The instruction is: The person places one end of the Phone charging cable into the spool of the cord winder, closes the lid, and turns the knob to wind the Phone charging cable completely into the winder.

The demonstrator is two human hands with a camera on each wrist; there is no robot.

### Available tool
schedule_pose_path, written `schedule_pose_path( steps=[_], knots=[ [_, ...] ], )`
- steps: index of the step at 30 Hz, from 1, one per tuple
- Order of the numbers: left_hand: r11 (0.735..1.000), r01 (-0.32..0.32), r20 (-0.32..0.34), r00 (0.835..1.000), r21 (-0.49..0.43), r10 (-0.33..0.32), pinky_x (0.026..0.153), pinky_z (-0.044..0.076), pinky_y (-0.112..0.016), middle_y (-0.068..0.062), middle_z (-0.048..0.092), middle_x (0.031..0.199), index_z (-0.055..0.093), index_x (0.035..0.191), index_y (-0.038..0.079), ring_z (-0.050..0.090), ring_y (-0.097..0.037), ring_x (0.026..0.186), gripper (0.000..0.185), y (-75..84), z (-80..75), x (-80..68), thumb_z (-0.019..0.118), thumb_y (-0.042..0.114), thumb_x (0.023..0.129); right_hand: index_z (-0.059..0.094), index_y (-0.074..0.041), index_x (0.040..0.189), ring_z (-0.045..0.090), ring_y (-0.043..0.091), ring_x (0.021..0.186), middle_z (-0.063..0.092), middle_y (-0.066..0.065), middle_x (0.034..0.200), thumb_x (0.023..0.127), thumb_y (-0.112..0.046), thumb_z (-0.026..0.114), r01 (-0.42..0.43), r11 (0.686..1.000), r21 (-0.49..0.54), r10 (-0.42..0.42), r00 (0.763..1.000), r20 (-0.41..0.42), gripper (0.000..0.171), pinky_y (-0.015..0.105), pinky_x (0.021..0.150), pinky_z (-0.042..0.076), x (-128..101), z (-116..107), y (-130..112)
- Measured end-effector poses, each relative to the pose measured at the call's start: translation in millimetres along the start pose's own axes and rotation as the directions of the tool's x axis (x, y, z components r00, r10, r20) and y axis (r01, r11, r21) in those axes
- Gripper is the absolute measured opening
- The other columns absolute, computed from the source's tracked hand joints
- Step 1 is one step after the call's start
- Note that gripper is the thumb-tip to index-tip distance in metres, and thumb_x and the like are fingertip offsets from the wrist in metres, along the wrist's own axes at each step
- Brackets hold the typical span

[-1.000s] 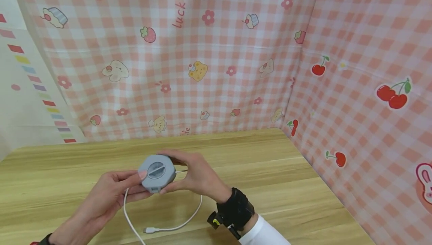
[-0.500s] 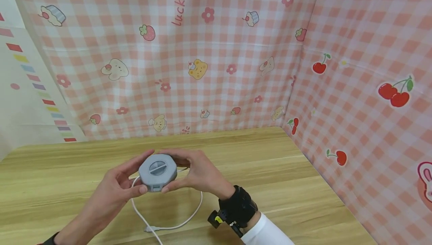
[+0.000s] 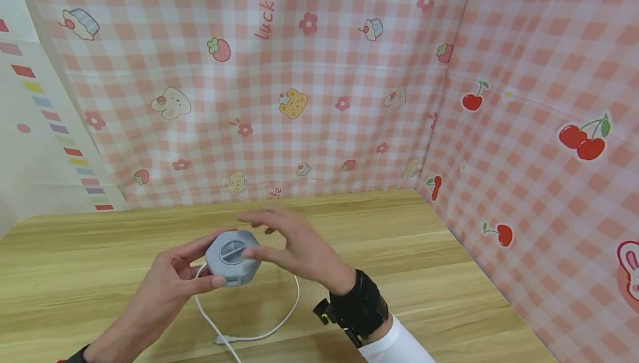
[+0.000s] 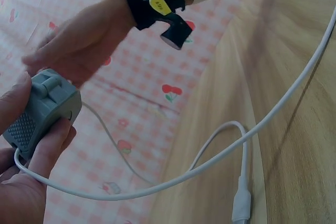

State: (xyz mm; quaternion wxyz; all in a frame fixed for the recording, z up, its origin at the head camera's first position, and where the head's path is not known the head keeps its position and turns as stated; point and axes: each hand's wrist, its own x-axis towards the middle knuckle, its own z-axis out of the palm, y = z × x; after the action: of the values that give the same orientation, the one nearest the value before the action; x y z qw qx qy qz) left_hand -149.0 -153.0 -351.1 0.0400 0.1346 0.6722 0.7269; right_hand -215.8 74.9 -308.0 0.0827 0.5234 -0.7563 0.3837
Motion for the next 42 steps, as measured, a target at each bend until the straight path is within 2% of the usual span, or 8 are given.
schedule_pose_path(
  steps=[5,12,18,25,28,32,37,42],
  knots=[
    [0.998,0.066,0.024,0.997,0.018,-0.067,0.09,0.053,-0.026,-0.001,0.045,0.147,0.049,0.141,0.019,0.068,-0.017,0.103,0.07,-0.6,5.5,-0.9,0.078,0.009,0.078,0.071,-0.014,0.1,0.056,0.01,0.094,0.063,-0.002,0.101,0.086,-0.015,0.072,0.19,0.927,-0.323,-0.192,0.981,0.026,0.015,0.018,0.08,0.049,0.4,3.0,-13.6],
    [0.994,0.103,0.031,0.994,0.041,-0.105,0.083,0.056,-0.027,-0.005,0.038,0.153,0.045,0.143,0.016,0.067,-0.02,0.106,0.08,-5.2,12.0,-1.0,0.083,0.011,0.073,0.07,-0.021,0.086,0.042,0.006,0.074,0.06,-0.008,0.081,0.084,-0.017,0.074,0.154,0.803,-0.576,-0.11,0.988,0.11,0.006,0.011,0.066,0.039,-4.1,14.8,-32.0],
    [0.996,0.086,0.025,0.996,0.015,-0.086,0.08,0.057,-0.029,-0.002,0.041,0.15,0.048,0.14,0.024,0.068,-0.022,0.104,0.075,-11.2,18.6,-2.1,0.082,0.011,0.074,0.064,-0.018,0.076,0.045,-0.002,0.059,0.056,-0.01,0.066,0.083,-0.011,0.069,-0.141,0.892,-0.429,0.125,0.99,-0.067,0.011,0.01,0.055,0.035,-6.4,26.7,-34.9],
    [0.999,0.051,0.026,0.998,-0.005,-0.051,0.078,0.057,-0.03,-0.004,0.049,0.144,0.048,0.14,0.021,0.068,-0.024,0.103,0.074,-19.6,24.7,-3.4,0.081,0.008,0.074,0.049,-0.014,0.087,0.04,-0.002,0.046,0.048,-0.009,0.055,0.075,-0.008,0.066,-0.443,0.878,-0.181,0.406,0.89,-0.206,0.022,0.013,0.045,0.031,-4.5,38.3,-29.1],
    [0.994,0.107,0.009,0.994,-0.003,-0.107,0.078,0.057,-0.031,-0.008,0.054,0.14,0.047,0.141,0.022,0.069,-0.025,0.101,0.076,-17.2,21.5,-2.2,0.082,0.011,0.074,0.053,-0.013,0.088,0.043,-0.001,0.049,0.053,-0.007,0.06,0.082,-0.007,0.065,-0.353,0.922,-0.157,0.334,0.933,-0.137,0.015,0.013,0.048,0.035,-4.3,34.5,-23.2],
    [0.986,0.165,0.012,0.986,-0.009,-0.165,0.081,0.057,-0.031,-0.006,0.046,0.146,0.046,0.142,0.019,0.07,-0.024,0.1,0.078,-8.9,10.6,0.0,0.082,0.012,0.073,0.064,-0.015,0.093,0.053,0.002,0.066,0.06,-0.004,0.085,0.089,-0.003,0.065,-0.01,0.948,-0.32,0.028,0.998,0.053,0.012,0.009,0.06,0.042,-4.9,22.2,-16.1],
    [0.978,0.204,0.128,0.97,0.041,-0.207,0.084,0.054,-0.027,-0.007,0.054,0.14,0.047,0.141,0.014,0.071,-0.022,0.092,0.075,-1.8,-1.0,-0.2,0.081,0.013,0.075,0.07,-0.022,0.091,0.051,0.003,0.079,0.059,-0.009,0.098,0.087,-0.008,0.07,0.348,0.79,-0.504,-0.264,0.936,0.232,0.014,0.009,0.068,0.044,-6.1,12.9,-15.2],
    [0.98,0.19,0.182,0.963,0.057,-0.197,0.083,0.054,-0.025,-0.007,0.058,0.135,0.047,0.141,0.013,0.071,-0.02,0.089,0.072,-2.7,-2.0,-1.5,0.08,0.012,0.077,0.069,-0.021,0.086,0.051,-0.002,0.068,0.061,-0.01,0.083,0.086,-0.018,0.071,0.296,0.817,-0.495,-0.214,0.952,0.217,0.004,0.005,0.063,0.04,-6.3,16.4,-18.4]
  ],
)
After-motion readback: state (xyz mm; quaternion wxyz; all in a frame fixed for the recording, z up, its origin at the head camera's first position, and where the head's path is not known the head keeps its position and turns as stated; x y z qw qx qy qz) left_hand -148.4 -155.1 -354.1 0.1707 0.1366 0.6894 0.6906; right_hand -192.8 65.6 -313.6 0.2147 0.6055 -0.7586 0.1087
